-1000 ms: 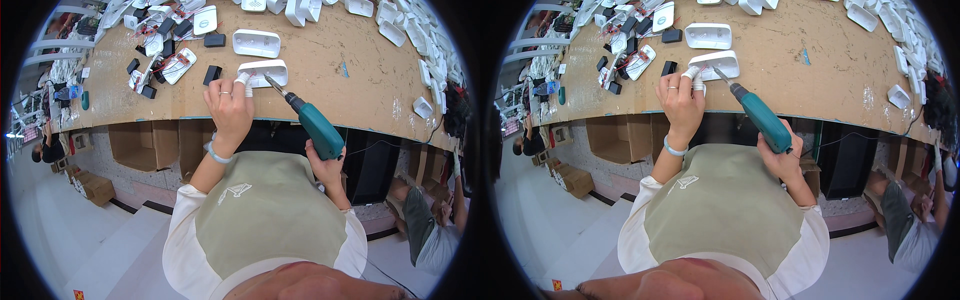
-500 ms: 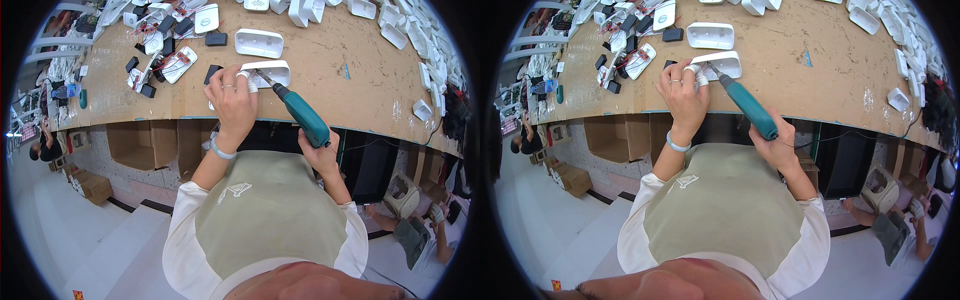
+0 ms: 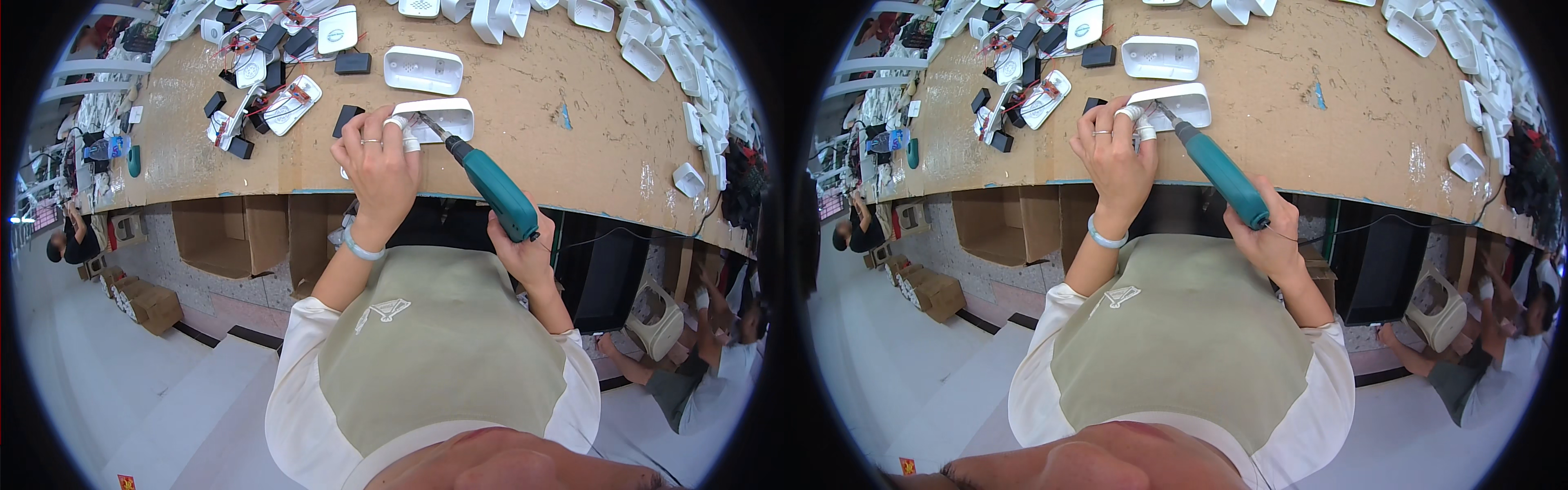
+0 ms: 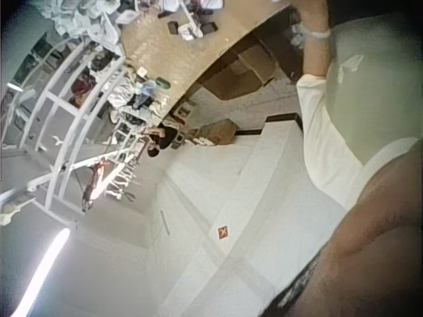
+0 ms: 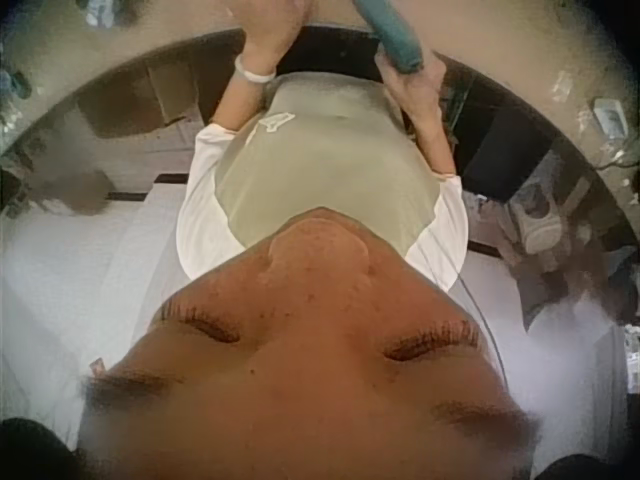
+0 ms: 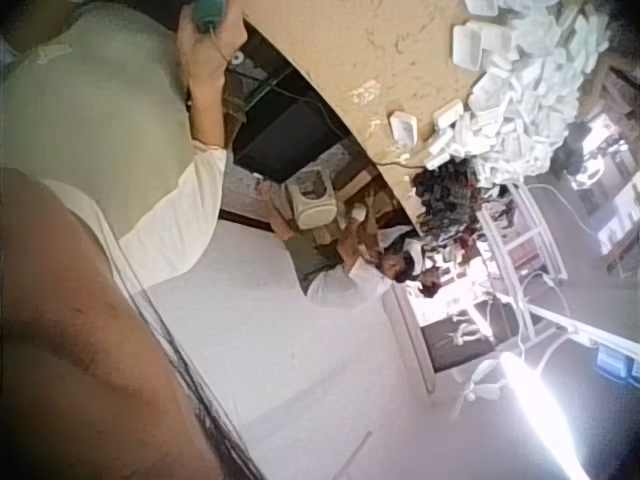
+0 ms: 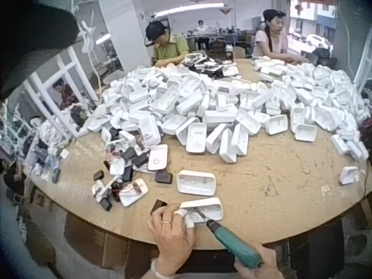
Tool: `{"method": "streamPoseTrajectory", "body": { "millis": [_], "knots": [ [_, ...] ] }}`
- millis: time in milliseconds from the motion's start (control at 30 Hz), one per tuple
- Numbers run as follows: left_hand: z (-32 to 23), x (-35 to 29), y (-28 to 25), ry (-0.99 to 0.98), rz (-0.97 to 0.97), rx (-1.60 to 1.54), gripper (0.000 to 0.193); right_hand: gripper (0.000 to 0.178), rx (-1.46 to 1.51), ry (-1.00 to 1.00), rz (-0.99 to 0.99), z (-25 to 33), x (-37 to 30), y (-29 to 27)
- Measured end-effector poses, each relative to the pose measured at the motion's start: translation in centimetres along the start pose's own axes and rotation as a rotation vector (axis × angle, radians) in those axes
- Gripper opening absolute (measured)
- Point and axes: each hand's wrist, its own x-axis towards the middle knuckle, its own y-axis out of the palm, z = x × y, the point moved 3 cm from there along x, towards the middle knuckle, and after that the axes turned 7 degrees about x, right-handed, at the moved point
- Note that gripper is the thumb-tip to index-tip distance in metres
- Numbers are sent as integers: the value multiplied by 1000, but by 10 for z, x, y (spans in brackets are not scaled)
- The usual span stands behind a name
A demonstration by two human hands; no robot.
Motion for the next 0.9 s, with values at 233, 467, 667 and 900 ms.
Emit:
{"method": "streamPoseTrajectory", "body": {
  "millis": [233, 467, 667, 900],
  "knots": [
    [-1, 0, -1, -2, 6, -4, 20, 35, -21, -9, -2, 2, 1, 0],
    [-1, 0, 0, -3, 3, -6, 19, 34, -25, 5, 6, 3, 2, 0],
    [0, 0, 0, -10, 5, -1, 19, 34, -23, 30, 23, 4, 2, -1],
    [0, 0, 1, -14, -1, 0, 19, 36, -42, 16, 30, 5, 3, -2]
  ]
}}
